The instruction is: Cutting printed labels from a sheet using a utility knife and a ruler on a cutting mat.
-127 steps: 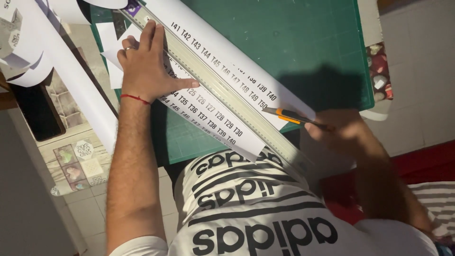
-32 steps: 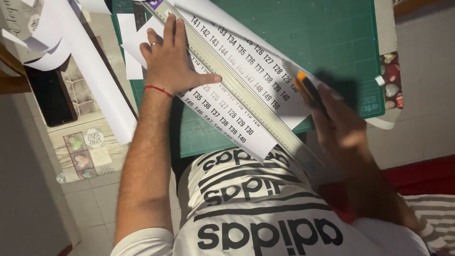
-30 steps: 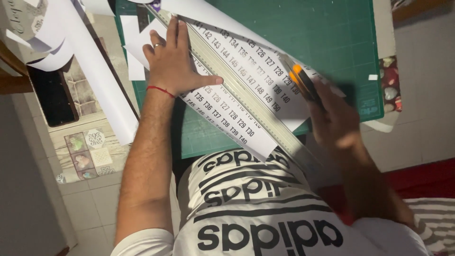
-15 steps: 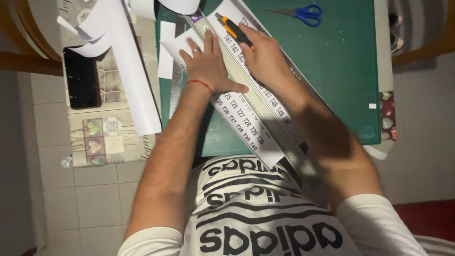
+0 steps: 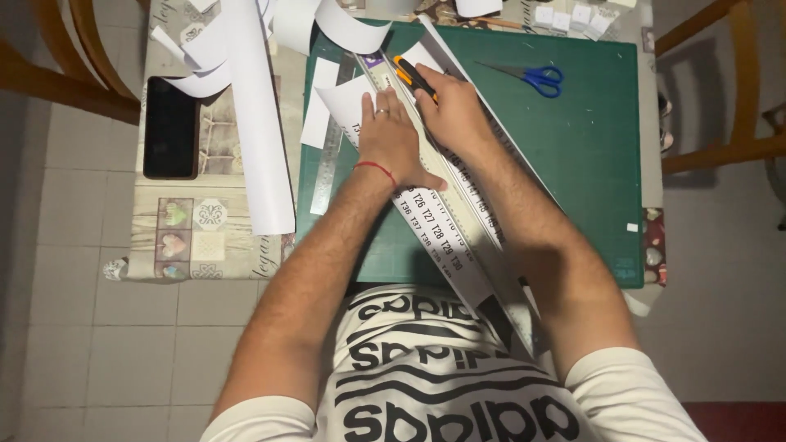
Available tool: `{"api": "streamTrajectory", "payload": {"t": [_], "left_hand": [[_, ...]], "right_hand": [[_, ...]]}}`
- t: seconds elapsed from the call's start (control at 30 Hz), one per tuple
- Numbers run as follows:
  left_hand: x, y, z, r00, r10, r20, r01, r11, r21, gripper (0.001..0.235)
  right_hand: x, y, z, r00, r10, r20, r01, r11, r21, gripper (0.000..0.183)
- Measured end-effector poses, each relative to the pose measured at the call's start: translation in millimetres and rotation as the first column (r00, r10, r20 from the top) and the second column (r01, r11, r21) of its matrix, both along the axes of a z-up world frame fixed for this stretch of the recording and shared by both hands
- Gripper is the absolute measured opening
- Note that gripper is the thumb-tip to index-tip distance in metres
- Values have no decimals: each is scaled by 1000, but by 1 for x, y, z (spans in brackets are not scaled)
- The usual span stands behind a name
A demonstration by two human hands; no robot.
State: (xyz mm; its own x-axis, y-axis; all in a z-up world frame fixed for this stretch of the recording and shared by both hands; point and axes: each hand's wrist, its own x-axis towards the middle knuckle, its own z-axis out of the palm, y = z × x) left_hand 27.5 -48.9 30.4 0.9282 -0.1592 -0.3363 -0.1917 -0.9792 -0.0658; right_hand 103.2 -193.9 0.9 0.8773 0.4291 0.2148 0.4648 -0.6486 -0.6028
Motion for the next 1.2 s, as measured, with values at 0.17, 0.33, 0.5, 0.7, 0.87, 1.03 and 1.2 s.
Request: {"api": "streamTrajectory", "payload": {"t": [0.17, 0.33, 0.5, 0.7, 0.87, 1.03, 1.2], "left_hand": [[-1, -6, 1, 994, -15, -107, 20, 999, 48, 192], [-1, -6, 2, 993, -17, -120, 22, 999, 48, 188], [0, -6, 3, 987, -11, -160, 22, 998, 65, 193], [0, -6, 3, 985, -16, -174, 25, 998, 51, 191], [2, -7, -2, 986, -9, -168, 22, 997, 75, 193], [0, -8, -2, 986, -7, -169, 21, 997, 76, 192], [-2, -8, 3, 982, 10, -190, 6, 997, 80, 194]], "right_hand": [[-3, 2, 9, 1000, 5, -5, -5, 1000, -23, 49], [-4, -1, 16, 999, 34, -26, -35, 998, -55, 48], [-12, -6, 29, 996, 86, -11, -87, 994, -67, 46], [-21, -13, 34, 995, 82, -49, -85, 994, -69, 48], [-35, -18, 44, 989, 48, -137, -59, 995, -77, 52], [-46, -27, 44, 988, 31, -153, -44, 995, -84, 53], [-60, -36, 46, 986, 21, -166, -35, 996, -84, 53]]}}
